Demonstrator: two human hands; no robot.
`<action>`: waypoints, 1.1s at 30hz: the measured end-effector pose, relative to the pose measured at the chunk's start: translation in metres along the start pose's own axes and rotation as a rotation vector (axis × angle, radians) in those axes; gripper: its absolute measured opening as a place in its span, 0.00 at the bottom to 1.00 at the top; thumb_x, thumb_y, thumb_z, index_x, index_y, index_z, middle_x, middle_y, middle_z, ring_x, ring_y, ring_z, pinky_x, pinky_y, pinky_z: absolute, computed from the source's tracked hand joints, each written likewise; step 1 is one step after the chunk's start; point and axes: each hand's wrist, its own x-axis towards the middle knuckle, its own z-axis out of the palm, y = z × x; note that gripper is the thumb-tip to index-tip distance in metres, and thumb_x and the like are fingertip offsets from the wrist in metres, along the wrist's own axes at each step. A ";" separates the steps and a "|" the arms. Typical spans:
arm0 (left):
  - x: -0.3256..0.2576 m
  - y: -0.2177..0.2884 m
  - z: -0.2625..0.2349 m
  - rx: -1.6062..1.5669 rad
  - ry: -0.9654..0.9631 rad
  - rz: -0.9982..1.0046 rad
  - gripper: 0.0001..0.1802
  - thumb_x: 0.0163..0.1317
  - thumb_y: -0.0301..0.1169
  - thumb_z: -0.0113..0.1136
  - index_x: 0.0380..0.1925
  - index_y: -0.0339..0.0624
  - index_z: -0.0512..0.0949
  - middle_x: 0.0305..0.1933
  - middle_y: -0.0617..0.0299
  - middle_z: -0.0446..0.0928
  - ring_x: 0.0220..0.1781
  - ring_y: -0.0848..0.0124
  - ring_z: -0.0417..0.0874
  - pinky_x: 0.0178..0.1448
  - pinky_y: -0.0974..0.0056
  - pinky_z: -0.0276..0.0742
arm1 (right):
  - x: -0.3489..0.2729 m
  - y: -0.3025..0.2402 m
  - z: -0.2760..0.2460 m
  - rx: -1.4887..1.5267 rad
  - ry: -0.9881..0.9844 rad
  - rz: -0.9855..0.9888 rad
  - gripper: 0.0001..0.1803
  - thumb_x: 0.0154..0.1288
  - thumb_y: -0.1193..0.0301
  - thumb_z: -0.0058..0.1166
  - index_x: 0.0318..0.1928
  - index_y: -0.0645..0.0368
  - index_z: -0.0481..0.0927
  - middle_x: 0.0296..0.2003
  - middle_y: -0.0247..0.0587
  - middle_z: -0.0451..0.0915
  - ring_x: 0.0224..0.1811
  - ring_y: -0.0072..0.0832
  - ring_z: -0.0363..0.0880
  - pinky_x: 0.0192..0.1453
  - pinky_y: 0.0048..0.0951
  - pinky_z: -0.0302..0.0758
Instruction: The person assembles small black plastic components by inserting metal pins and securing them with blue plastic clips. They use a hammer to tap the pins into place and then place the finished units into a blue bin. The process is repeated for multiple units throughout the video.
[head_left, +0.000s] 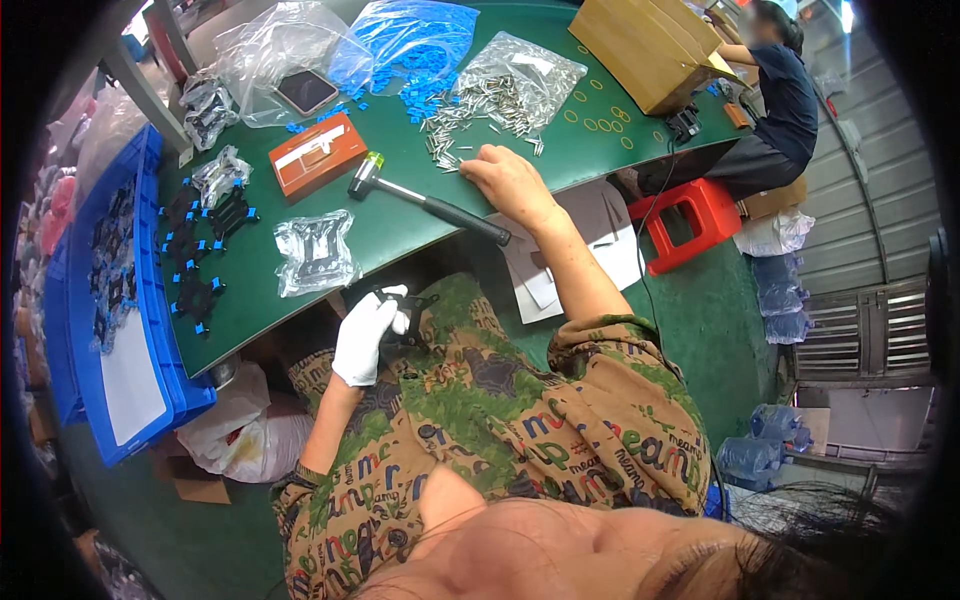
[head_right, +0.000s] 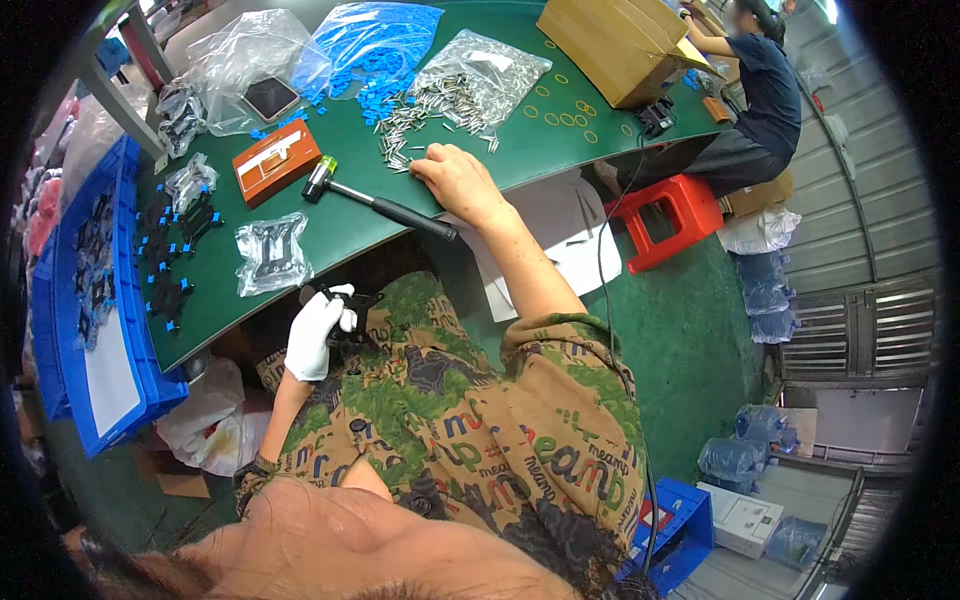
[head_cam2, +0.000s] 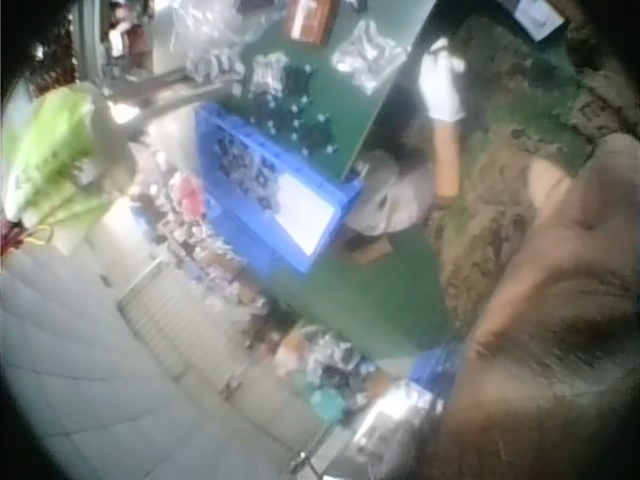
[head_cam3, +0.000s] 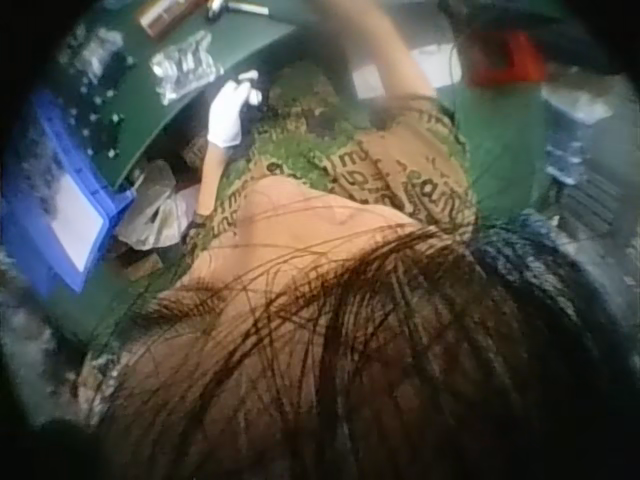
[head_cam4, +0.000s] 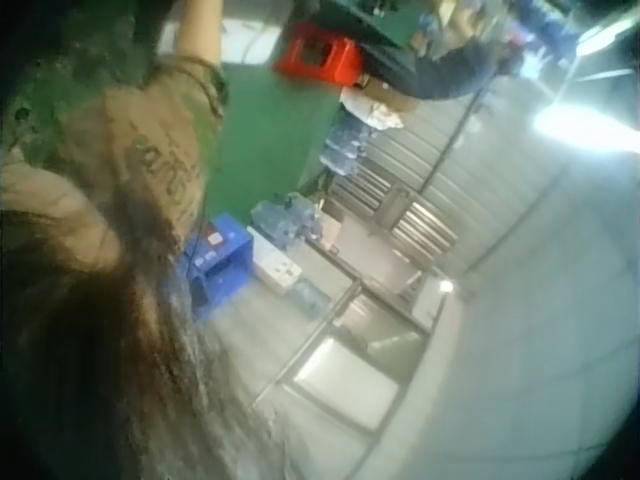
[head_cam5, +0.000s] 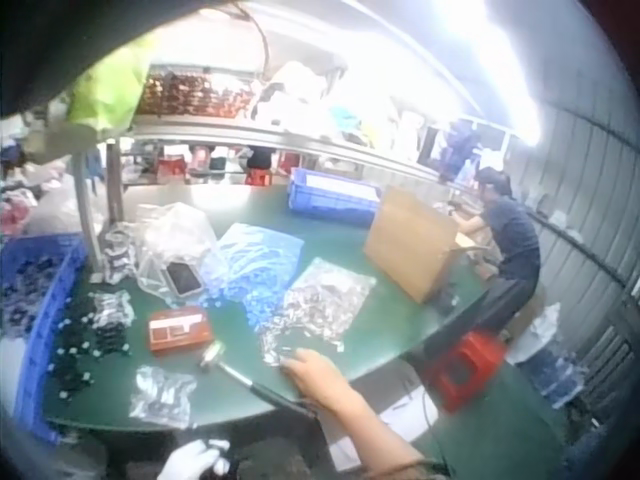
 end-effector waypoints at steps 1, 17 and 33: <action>-0.001 -0.002 -0.001 -0.008 0.004 -0.003 0.18 0.78 0.32 0.53 0.60 0.32 0.79 0.36 0.67 0.79 0.39 0.78 0.77 0.49 0.70 0.73 | -0.003 0.001 -0.001 0.007 -0.011 -0.016 0.10 0.67 0.71 0.59 0.47 0.51 0.87 0.40 0.39 0.79 0.47 0.41 0.80 0.53 0.42 0.78; -0.003 -0.001 0.001 0.040 0.017 -0.027 0.19 0.78 0.31 0.52 0.60 0.28 0.77 0.34 0.65 0.77 0.39 0.75 0.77 0.50 0.68 0.72 | 0.001 -0.013 -0.009 -0.045 -0.152 0.060 0.08 0.66 0.68 0.62 0.43 0.56 0.86 0.38 0.43 0.80 0.47 0.44 0.81 0.53 0.45 0.77; -0.008 0.003 0.001 0.332 0.042 0.036 0.16 0.76 0.27 0.53 0.59 0.34 0.80 0.34 0.66 0.80 0.40 0.77 0.79 0.52 0.69 0.75 | -0.011 -0.021 -0.002 -0.058 -0.032 0.054 0.08 0.70 0.71 0.55 0.40 0.56 0.86 0.37 0.45 0.80 0.46 0.45 0.81 0.52 0.45 0.78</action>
